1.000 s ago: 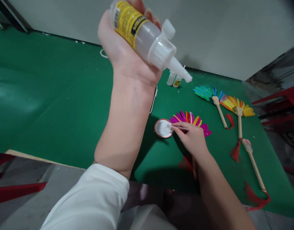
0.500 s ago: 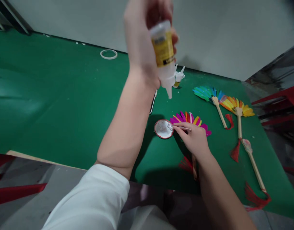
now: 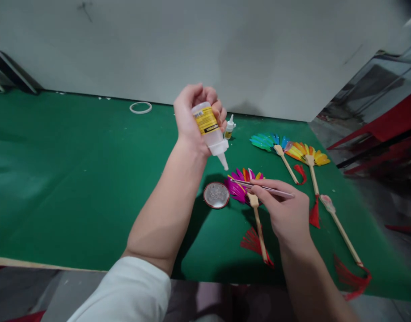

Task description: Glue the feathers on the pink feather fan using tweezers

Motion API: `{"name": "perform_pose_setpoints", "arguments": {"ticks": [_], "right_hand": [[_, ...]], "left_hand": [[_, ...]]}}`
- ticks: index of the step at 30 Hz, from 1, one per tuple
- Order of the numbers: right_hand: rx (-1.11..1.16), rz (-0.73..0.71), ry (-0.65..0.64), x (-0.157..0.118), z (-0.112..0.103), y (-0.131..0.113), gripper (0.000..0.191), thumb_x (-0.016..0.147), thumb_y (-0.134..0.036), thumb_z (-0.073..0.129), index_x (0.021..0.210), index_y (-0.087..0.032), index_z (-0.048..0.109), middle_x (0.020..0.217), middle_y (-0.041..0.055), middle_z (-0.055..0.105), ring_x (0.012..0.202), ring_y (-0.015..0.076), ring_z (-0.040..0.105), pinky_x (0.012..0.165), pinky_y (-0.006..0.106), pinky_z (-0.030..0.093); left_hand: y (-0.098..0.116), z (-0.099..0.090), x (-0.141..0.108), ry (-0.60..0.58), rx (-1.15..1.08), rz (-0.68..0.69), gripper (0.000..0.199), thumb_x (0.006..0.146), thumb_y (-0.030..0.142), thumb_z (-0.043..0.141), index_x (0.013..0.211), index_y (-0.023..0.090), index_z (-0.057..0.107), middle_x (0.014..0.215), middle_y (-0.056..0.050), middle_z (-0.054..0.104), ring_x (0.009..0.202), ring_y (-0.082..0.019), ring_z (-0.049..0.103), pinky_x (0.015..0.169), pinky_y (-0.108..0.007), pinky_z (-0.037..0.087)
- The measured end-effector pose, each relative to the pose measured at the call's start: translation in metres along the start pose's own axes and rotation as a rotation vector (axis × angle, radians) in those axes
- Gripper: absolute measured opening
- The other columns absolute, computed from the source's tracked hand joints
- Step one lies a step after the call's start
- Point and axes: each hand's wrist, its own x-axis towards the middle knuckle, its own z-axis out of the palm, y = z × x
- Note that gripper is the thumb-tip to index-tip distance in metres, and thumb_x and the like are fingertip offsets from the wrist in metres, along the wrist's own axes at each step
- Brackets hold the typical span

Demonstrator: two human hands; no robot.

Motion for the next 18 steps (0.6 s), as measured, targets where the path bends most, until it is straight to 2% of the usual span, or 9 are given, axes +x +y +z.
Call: {"name": "perform_pose_setpoints", "arguments": {"ticks": [7,12,18], "right_hand": [[0.267,0.018,0.095,0.001,-0.003,0.002,0.011,0.066,-0.025,0.072,0.077,-0.022,0.071,0.07,0.0016,0.071,0.062,0.0162,0.066,0.057,0.028,0.055],[0.43,0.058,0.072,-0.002,-0.006,-0.003,0.009,0.069,-0.022,0.07,0.077,-0.022,0.071,0.071,0.0016,0.071,0.062,0.0148,0.067,0.06,0.027,0.055],[0.436,0.055,0.07,-0.003,-0.005,-0.005,0.008,0.069,-0.021,0.071,0.077,-0.023,0.072,0.072,0.0011,0.072,0.063,0.0143,0.067,0.061,0.025,0.055]], "left_hand": [[-0.013,0.001,0.0,0.189,-0.188,-0.09,0.032,0.081,0.03,0.038,0.052,0.018,0.037,0.04,0.003,0.036,0.034,-0.007,0.034,0.034,-0.018,0.026],[-0.016,0.01,-0.008,0.203,-0.238,-0.109,0.033,0.08,0.03,0.042,0.05,0.017,0.037,0.04,0.003,0.037,0.034,-0.006,0.036,0.034,-0.017,0.025],[-0.014,0.014,-0.012,0.188,-0.243,-0.08,0.033,0.081,0.028,0.039,0.049,0.018,0.035,0.039,0.003,0.035,0.033,-0.006,0.033,0.033,-0.018,0.023]]}}
